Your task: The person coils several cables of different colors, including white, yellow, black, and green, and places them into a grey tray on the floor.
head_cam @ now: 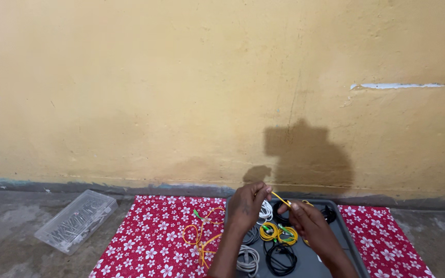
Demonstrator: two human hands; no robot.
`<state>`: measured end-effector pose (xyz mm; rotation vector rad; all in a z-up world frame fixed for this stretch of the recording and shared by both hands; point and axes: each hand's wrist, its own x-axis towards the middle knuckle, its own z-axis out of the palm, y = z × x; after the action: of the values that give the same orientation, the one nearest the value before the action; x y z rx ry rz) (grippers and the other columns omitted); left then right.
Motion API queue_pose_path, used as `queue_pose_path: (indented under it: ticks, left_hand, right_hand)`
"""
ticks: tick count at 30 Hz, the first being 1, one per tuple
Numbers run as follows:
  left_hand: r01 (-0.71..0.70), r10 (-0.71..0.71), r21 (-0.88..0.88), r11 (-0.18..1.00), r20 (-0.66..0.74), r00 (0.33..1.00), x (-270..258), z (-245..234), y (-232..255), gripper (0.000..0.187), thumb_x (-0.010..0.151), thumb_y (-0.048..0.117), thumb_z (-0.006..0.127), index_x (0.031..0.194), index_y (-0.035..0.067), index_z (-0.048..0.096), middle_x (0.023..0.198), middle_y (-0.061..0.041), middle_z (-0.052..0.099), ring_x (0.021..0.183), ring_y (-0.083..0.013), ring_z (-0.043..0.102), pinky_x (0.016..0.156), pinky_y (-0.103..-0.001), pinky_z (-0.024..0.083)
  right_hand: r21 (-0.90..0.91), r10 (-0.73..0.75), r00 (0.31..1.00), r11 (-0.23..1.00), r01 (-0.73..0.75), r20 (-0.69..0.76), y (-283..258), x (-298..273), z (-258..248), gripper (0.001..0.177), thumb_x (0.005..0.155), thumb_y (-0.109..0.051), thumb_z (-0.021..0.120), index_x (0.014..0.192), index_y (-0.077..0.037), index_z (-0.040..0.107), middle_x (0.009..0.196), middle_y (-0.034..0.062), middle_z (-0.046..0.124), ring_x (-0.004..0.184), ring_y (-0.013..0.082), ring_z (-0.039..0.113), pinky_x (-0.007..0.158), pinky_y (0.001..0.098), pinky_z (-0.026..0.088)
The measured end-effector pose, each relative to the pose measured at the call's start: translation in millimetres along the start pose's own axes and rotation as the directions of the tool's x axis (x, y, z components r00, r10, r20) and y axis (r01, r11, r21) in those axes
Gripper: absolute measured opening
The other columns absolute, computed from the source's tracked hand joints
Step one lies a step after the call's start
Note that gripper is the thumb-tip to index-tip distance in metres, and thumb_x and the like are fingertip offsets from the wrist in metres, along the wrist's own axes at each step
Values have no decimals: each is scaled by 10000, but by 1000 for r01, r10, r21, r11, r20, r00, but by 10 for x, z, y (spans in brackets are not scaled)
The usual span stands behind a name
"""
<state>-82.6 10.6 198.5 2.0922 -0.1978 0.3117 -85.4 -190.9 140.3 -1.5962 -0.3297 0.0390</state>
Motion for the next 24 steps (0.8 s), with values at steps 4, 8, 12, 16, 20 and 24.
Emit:
queue_pose_path:
  ticks: [4,8,12,16,20,24]
  left_hand:
    - [-32,34,-158,987,11,999,23,316,-352,433,1017,422,550,804,69,684,583,-85,499,559,-179,460,557,-390,365]
    - [-135,112,-406,904,-78,991,-67,743,-601,480,1067,399,511,781,22,596,626,-60,494,612,-136,462,587,-347,388]
    - [-129,109,-358,925,-75,991,-86,869,-604,452,1057,372,487,802,17,605,654,-99,579,617,-192,550,610,-376,444]
    - [-226,214,-221,949,-79,974,-29,832,-479,400,1072,324,463,879,28,650,740,-146,618,693,-284,606,671,-416,466]
    - [-157,170,-172,972,61,984,29,690,-271,369,1043,338,481,940,61,703,834,-135,718,798,-312,715,722,-421,525]
    - [-142,136,39,989,132,982,92,386,-117,373,1001,395,546,931,84,740,859,-106,762,832,-307,743,763,-429,546]
  right_hand:
    - [308,56,998,950,-55,3,-77,-66,77,453,1069,-326,427,1077,51,678,614,-37,340,511,74,312,462,251,274]
    - [560,6,1000,828,-14,15,-115,-89,189,463,1089,-311,421,1149,88,646,651,-44,356,550,62,335,490,245,297]
    - [615,-12,999,788,30,-34,-168,7,220,470,1075,-291,430,1310,74,609,706,-32,402,613,70,398,552,248,356]
    - [649,-111,979,736,196,-170,-172,378,102,494,1060,-243,435,1463,42,461,851,11,519,772,122,521,730,289,479]
    - [437,-206,913,827,354,-351,-104,793,-59,474,1047,-141,474,1491,23,442,959,36,607,873,140,590,815,314,533]
    - [-36,-281,892,957,287,-353,50,778,-165,436,1059,-137,452,1466,-1,528,934,48,627,842,137,611,798,299,535]
